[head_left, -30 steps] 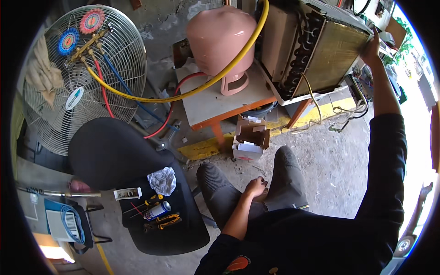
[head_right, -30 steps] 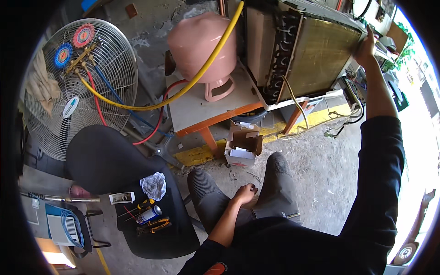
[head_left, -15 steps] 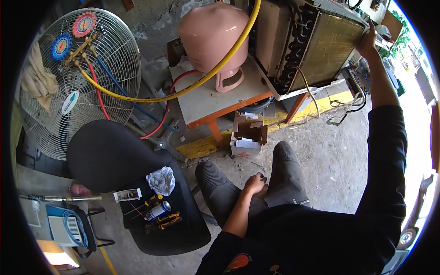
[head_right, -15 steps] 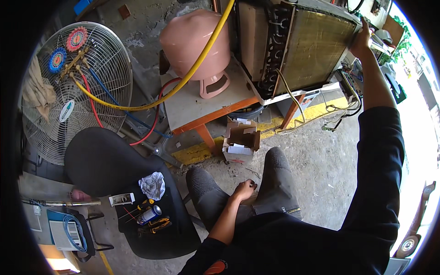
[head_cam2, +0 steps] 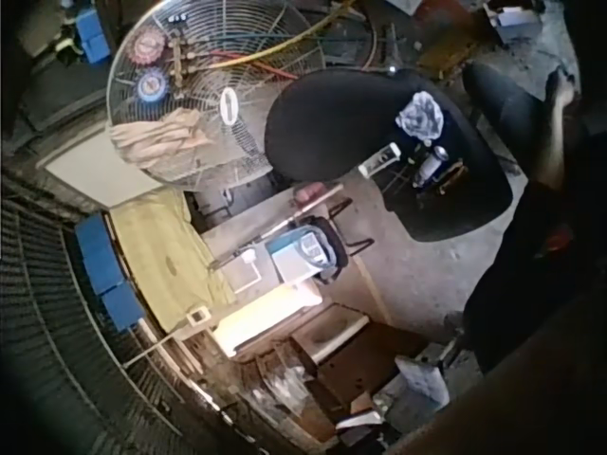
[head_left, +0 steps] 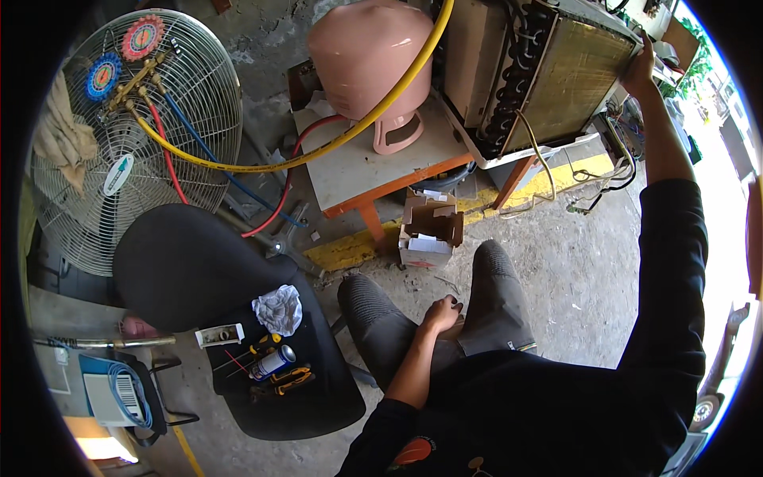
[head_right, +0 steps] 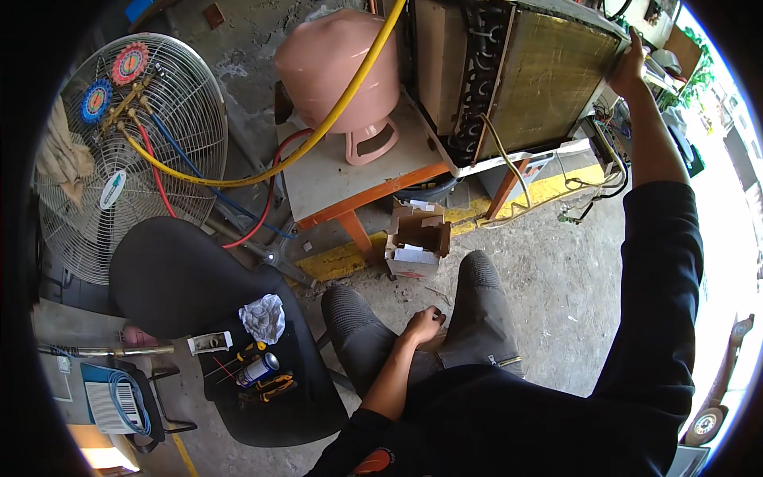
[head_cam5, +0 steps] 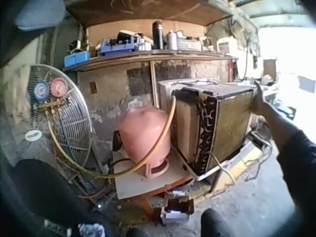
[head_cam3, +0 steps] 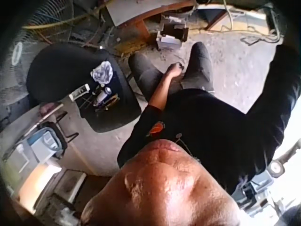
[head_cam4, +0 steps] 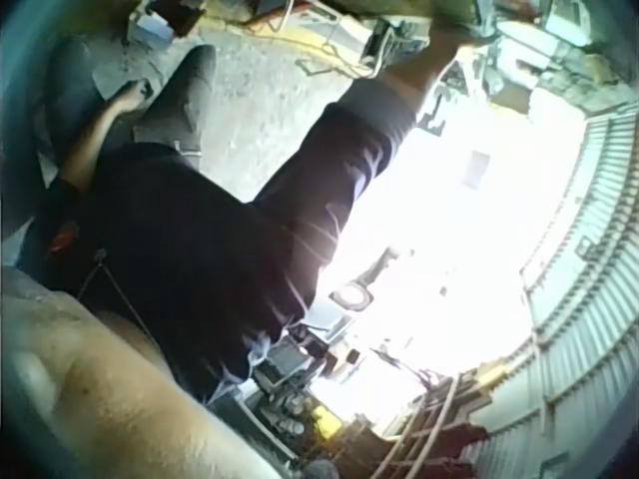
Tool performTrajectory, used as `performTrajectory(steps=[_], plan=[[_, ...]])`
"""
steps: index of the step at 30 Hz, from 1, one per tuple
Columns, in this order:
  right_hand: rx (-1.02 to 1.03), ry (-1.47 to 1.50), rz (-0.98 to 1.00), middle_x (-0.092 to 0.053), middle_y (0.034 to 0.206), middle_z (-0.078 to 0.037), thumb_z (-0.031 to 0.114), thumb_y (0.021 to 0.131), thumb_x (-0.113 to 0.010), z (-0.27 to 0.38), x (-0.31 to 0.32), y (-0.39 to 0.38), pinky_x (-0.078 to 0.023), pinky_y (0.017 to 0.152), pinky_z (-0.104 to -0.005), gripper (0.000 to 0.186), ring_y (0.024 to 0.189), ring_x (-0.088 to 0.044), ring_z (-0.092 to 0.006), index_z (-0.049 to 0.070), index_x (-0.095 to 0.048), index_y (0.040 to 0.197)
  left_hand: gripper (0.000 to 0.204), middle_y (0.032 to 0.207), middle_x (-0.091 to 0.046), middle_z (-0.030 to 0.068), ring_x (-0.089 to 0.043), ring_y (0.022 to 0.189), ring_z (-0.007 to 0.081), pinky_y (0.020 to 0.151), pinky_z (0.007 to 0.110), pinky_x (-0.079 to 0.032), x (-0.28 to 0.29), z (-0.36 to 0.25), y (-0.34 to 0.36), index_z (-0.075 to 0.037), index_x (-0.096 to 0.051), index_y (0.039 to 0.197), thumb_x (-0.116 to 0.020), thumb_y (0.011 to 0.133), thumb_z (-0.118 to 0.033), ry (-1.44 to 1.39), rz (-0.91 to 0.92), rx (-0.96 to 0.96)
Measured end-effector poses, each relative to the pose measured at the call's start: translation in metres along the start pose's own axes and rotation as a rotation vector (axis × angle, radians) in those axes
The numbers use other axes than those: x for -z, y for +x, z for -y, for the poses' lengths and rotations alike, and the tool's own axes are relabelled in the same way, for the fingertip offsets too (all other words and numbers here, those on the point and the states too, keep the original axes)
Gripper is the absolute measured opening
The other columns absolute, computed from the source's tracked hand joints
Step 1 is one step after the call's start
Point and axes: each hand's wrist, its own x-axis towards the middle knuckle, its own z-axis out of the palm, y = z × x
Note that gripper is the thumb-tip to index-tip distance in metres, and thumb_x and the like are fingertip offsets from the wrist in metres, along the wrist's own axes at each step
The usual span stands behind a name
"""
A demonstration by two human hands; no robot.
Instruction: Repairing and inspecting an air conditioning or refrigeration unit using manifold gauges.
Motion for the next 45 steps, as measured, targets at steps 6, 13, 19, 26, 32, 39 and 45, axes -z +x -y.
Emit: performTrajectory(steps=[6, 13, 19, 26, 32, 39, 45], plan=[[0.011, -0.014, -0.014, -0.061, 0.115, -0.019, 0.064, 0.083, -0.048, -0.004, -0.006, -0.005, -0.049, 0.068, -0.0336, 0.078, 0.081, -0.061, -0.0268, -0.002, -0.053, 0.125, 0.039, 0.106, -0.065, 0.0229, -0.061, 0.096, 0.0415, 0.081, 0.045, -0.048, 0.000, 0.003, 0.000, -0.002, -0.060, 0.108, -0.051, 0.091, -0.036, -0.003, -0.004, -0.001], [-0.021, -0.077, 0.026, -0.059, 0.120, -0.021, 0.064, 0.084, -0.046, 0.006, 0.021, 0.015, -0.050, 0.076, -0.0379, 0.078, 0.093, -0.061, -0.0308, -0.002, -0.053, 0.126, 0.039, 0.105, -0.065, 0.0236, -0.061, 0.094, 0.0423, 0.079, 0.045, -0.048, -0.001, 0.000, 0.001, -0.001, -0.059, 0.108, -0.051, 0.091, -0.036, 0.003, 0.000, -0.013], [-0.002, -0.063, -0.027, -0.058, 0.121, -0.021, 0.065, 0.085, -0.044, 0.000, -0.018, -0.019, -0.049, 0.081, -0.0407, 0.079, 0.098, -0.059, -0.0329, -0.002, -0.052, 0.127, 0.039, 0.105, -0.065, 0.0239, -0.061, 0.094, 0.0424, 0.079, 0.045, -0.048, 0.001, 0.001, -0.002, -0.001, -0.059, 0.108, -0.051, 0.091, -0.035, -0.007, -0.012, -0.012], [0.009, -0.064, -0.043, -0.058, 0.123, -0.022, 0.064, 0.085, -0.044, 0.002, -0.022, -0.027, -0.049, 0.083, -0.0399, 0.079, 0.098, -0.059, -0.0326, -0.002, -0.052, 0.127, 0.039, 0.105, -0.065, 0.0241, -0.061, 0.095, 0.0426, 0.079, 0.046, -0.048, 0.003, -0.002, -0.003, -0.001, -0.059, 0.108, -0.051, 0.092, -0.035, -0.004, -0.003, -0.008], [-0.003, -0.053, -0.019, -0.056, 0.124, -0.022, 0.065, 0.085, -0.044, 0.004, -0.010, -0.016, -0.048, 0.084, -0.0388, 0.080, 0.098, -0.059, -0.0318, -0.002, -0.051, 0.128, 0.039, 0.105, -0.065, 0.0240, -0.061, 0.095, 0.0426, 0.079, 0.046, -0.048, 0.002, -0.002, -0.001, -0.001, -0.059, 0.108, -0.051, 0.092, -0.035, -0.013, -0.001, -0.015], [-0.007, -0.027, -0.035, -0.056, 0.125, -0.022, 0.066, 0.084, -0.045, 0.000, -0.016, -0.018, -0.048, 0.083, -0.0381, 0.082, 0.095, -0.058, -0.0313, -0.003, -0.050, 0.129, 0.038, 0.105, -0.065, 0.0240, -0.061, 0.096, 0.0425, 0.080, 0.046, -0.048, 0.001, -0.001, -0.002, -0.001, -0.059, 0.108, -0.052, 0.091, -0.035, 0.011, -0.014, -0.001], [0.005, -0.040, -0.043, -0.055, 0.126, -0.023, 0.067, 0.083, -0.045, 0.001, -0.013, -0.014, -0.046, 0.085, -0.0384, 0.084, 0.097, -0.058, -0.0313, -0.003, -0.049, 0.130, 0.038, 0.105, -0.065, 0.0236, -0.061, 0.096, 0.0423, 0.080, 0.046, -0.048, -0.001, 0.001, 0.002, -0.002, -0.060, 0.109, -0.052, 0.091, -0.034, 0.006, -0.013, -0.008]])
